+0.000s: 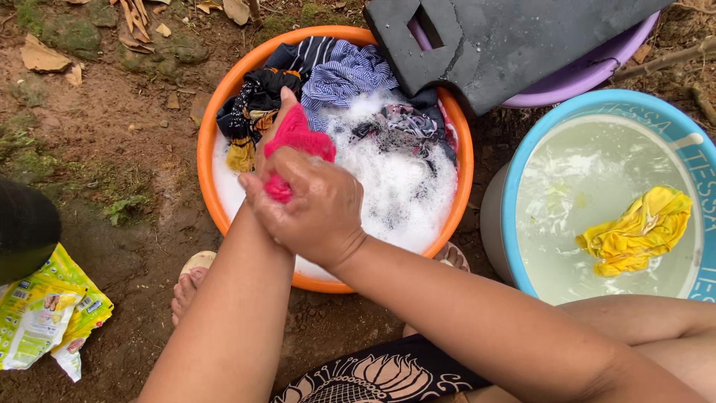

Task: The person washes clothes by hand in a basin of soapy water, scrubbing, squeezing, and rinsing several items of clothing.

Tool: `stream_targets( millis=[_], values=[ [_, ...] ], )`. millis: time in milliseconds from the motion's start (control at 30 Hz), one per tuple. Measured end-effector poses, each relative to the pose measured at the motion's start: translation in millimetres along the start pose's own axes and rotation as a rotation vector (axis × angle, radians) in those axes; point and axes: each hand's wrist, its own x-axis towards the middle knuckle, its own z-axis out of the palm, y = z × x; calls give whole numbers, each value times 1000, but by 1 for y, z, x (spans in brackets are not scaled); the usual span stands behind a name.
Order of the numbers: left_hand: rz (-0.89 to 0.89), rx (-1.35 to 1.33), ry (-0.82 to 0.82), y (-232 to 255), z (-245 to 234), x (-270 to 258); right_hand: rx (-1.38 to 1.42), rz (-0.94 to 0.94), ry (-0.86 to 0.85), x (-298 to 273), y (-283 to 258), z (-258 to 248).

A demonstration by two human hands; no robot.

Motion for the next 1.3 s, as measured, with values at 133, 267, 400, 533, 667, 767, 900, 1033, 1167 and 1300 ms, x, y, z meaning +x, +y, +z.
stream_targets(
  millis=[133, 267, 400, 533, 667, 767, 900, 1033, 1167, 1300],
  values=[
    [321, 194, 988, -41, 40, 22, -66, 84, 139, 23, 47, 6],
    [171, 495, 1008, -67, 69, 37, 216, 441, 278, 51, 98, -9],
    [216, 308, 936, -61, 37, 21, 154, 281, 93, 11, 70, -3],
    [266, -14, 549, -57, 7, -2, 108, 342, 22, -13, 53, 6],
    [-58, 422, 1119, -79, 30, 18, -51, 411, 185, 16, 105, -2],
    [-67, 589, 1141, -73, 49, 20, -280, 668, 63, 14, 130, -6],
    [-383, 1656, 1307, -65, 61, 1, -414, 179, 53, -26, 138, 2],
    [-602, 2061, 1266, -73, 32, -29, -536, 63, -437, -67, 143, 10],
    [-893, 2184, 996, -82, -32, -60, -582, -56, -593, -93, 174, 30],
    [-1143, 2112, 749, -78, -86, -66, -795, -107, -1367, -104, 237, 49]
  ],
)
